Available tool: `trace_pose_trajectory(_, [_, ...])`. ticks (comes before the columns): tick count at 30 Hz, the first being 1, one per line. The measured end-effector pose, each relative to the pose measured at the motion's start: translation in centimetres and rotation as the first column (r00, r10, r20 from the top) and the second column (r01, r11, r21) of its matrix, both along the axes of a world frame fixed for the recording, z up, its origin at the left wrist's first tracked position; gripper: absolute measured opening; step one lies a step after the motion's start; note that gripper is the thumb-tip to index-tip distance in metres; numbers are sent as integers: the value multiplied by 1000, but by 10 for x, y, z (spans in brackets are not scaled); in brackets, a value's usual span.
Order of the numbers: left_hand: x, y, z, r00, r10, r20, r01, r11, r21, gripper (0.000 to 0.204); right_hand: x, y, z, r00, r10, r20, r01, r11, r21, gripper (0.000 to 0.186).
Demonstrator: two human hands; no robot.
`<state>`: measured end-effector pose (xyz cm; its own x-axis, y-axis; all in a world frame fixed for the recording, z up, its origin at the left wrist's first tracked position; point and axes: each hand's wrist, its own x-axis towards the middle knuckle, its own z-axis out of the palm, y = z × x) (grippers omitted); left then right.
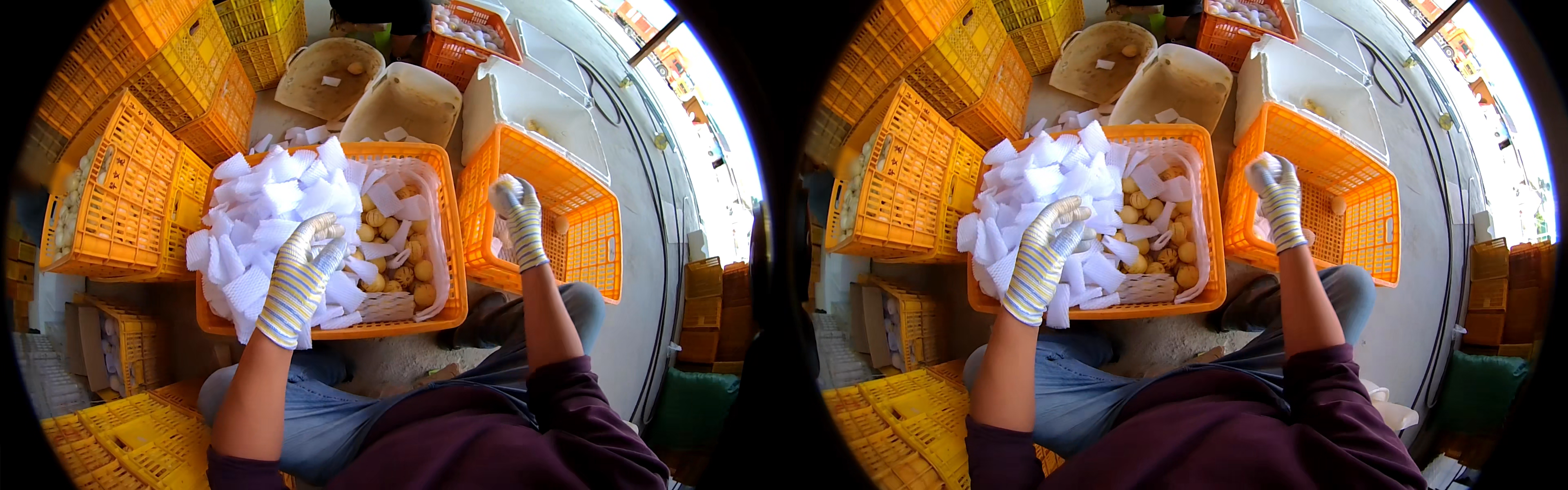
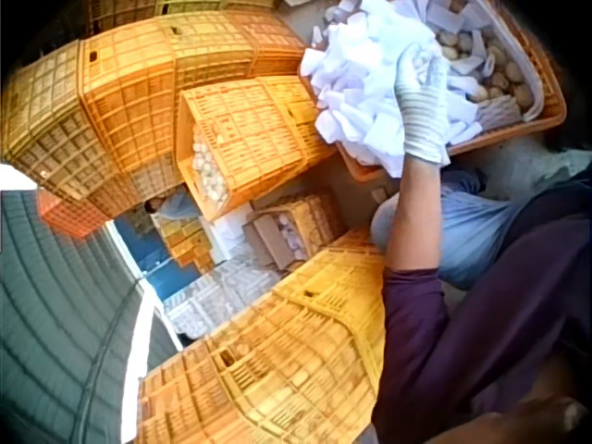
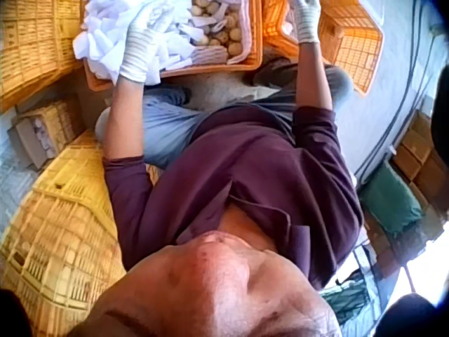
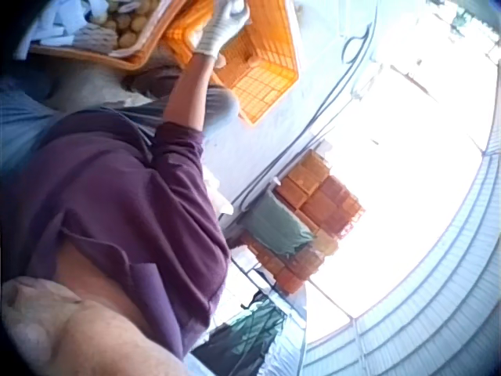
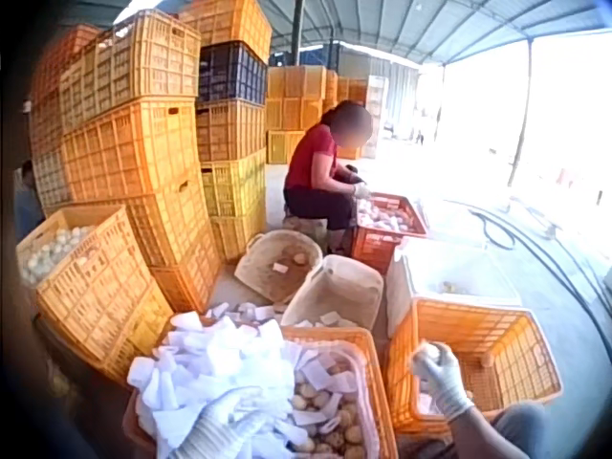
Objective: The person sits on the floor and wraps small yellow fruits in white foam nets, placing them into an orange crate. Another person in the background handles similar items and moves a white styrofoam box.
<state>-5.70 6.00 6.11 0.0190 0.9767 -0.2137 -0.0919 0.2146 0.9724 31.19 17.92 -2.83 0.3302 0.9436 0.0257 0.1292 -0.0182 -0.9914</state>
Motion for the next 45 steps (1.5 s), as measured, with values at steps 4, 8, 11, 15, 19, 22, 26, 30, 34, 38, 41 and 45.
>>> trace_pose_trajectory(4, [-27, 10, 10, 997, 46, 57, -48, 998, 35, 44, 74, 5, -43, 937, 204, 285, 59, 711, -701, 51])
trace_pose_trajectory(8, [-42, 7, 22, 992, 121, 43, -123, 991, 54, 44, 63, -12, -43, 792, 469, 391, 64, 573, -817, 46])
trace_pose_trajectory(11, [-47, 7, 19, 992, 126, 18, -126, 991, 54, 44, 40, -8, -42, 439, 138, 888, 202, 948, -247, 37])
trace_pose_trajectory(15, [-41, 5, 15, 994, 108, 21, -109, 993, 46, 42, -93, -34, -14, 518, 294, 803, -505, 863, 10, 33])
trace_pose_trajectory(19, [-23, 16, 16, 994, 91, 53, -91, 996, 7, 40, -139, -42, -76, -174, 614, 770, -488, 625, -609, 42])
trace_pose_trajectory(22, [-23, 15, 11, 994, 89, 56, -89, 996, 5, 37, -133, -36, -97, -101, 597, 796, -391, 711, -584, 32])
trace_pose_trajectory(26, [-26, 1, -5, 993, 122, 4, -122, 992, -36, 33, -123, -39, -25, 391, 735, 554, -521, 673, -525, 26])
trace_pose_trajectory(30, [-5, -1, -25, 997, 55, -48, -60, 994, -93, 33, -126, -57, 54, 681, 727, -92, -679, 579, -452, 26])
trace_pose_trajectory(34, [17, -1, -23, 963, 20, -268, -28, 999, -29, 38, -143, -67, 69, 690, 711, -134, -702, 614, -360, 22])
trace_pose_trajectory(38, [17, 2, -26, 863, 129, -489, -120, 991, 50, 44, -157, -74, 56, 674, 738, 31, -701, 652, -290, 24])
trace_pose_trajectory(41, [16, 3, -27, 788, 144, -599, -103, 989, 103, 43, -167, -80, 65, 683, 729, -30, -700, 643, -312, 25])
trace_pose_trajectory(45, [24, 1, -38, 672, 271, -689, -1, 931, 365, 45, -175, -79, 54, 778, 625, 62, -609, 775, -167, 23])
